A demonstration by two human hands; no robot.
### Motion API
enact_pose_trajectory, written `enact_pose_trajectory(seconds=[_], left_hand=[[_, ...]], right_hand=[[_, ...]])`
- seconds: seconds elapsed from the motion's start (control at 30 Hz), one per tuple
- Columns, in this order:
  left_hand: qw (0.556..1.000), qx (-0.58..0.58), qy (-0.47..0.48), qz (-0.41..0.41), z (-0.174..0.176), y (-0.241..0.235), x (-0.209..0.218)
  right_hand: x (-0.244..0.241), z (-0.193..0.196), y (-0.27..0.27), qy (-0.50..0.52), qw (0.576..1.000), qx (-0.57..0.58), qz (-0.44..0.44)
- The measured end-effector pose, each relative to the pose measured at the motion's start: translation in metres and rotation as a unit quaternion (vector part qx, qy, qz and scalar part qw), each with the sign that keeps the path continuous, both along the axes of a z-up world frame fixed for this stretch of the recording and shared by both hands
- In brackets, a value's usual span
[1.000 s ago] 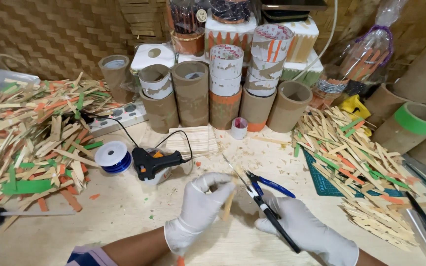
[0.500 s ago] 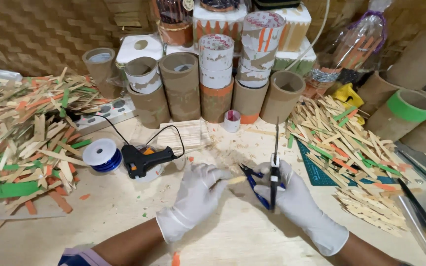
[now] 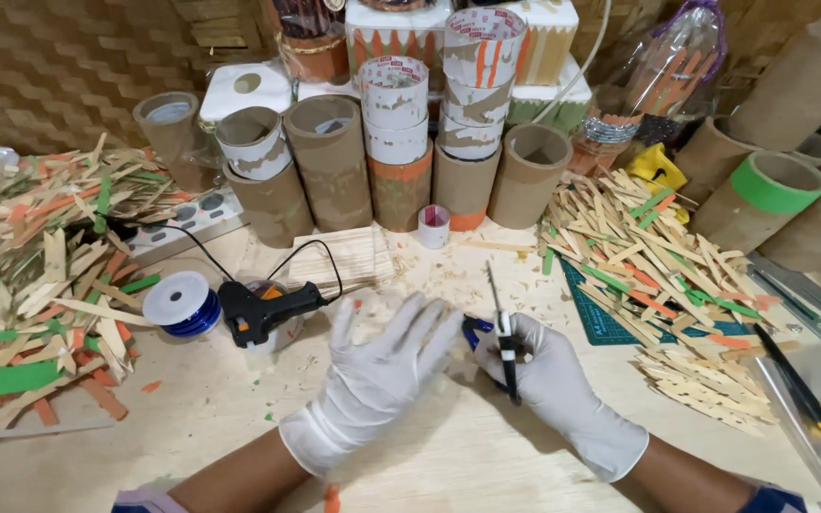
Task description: Cutting small wooden sticks to size and gluing them onto cardboard tubes to create decorative containers.
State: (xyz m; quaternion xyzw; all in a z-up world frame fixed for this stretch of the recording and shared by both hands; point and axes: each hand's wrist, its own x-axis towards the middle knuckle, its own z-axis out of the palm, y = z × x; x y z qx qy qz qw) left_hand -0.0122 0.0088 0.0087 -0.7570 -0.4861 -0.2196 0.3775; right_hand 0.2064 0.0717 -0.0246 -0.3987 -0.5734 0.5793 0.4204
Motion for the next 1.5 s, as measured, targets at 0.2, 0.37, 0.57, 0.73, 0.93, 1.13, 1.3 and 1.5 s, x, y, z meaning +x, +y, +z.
enact_pose_trajectory(seconds=[0.2,0.37,0.57,0.73,0.93,1.13,1.3,1.5], left_hand=[[0.965,-0.035,-0.223,-0.134,0.006,-0.004,0.007],[0.831,-0.28,-0.455,-0.156,-0.061,0.002,0.03],[0.847,-0.204,-0.446,-0.204,-0.034,-0.002,0.033],[0.809,-0.231,-0.507,-0.189,-0.057,0.0,0.031],[0.731,-0.297,-0.594,-0.155,-0.052,0.003,0.03],[0.628,-0.328,-0.687,-0.163,-0.027,0.0,0.028],[0.546,-0.363,-0.743,-0.136,-0.015,0.0,0.024],[0.591,-0.351,-0.717,-0.115,-0.012,0.002,0.015]], right_hand=[[-0.002,0.01,0.0,0.114,0.985,-0.077,-0.106],[-0.006,0.009,-0.013,0.229,0.964,-0.115,-0.064],[-0.002,-0.01,-0.017,0.166,0.984,-0.058,0.002],[-0.002,-0.008,-0.018,0.124,0.989,-0.08,-0.017],[-0.001,-0.015,-0.015,0.116,0.989,-0.087,-0.014],[0.0,-0.027,-0.012,0.156,0.983,-0.1,-0.003],[0.002,-0.026,-0.012,0.132,0.981,-0.135,-0.037],[0.005,-0.037,-0.008,0.165,0.981,-0.097,-0.025]])
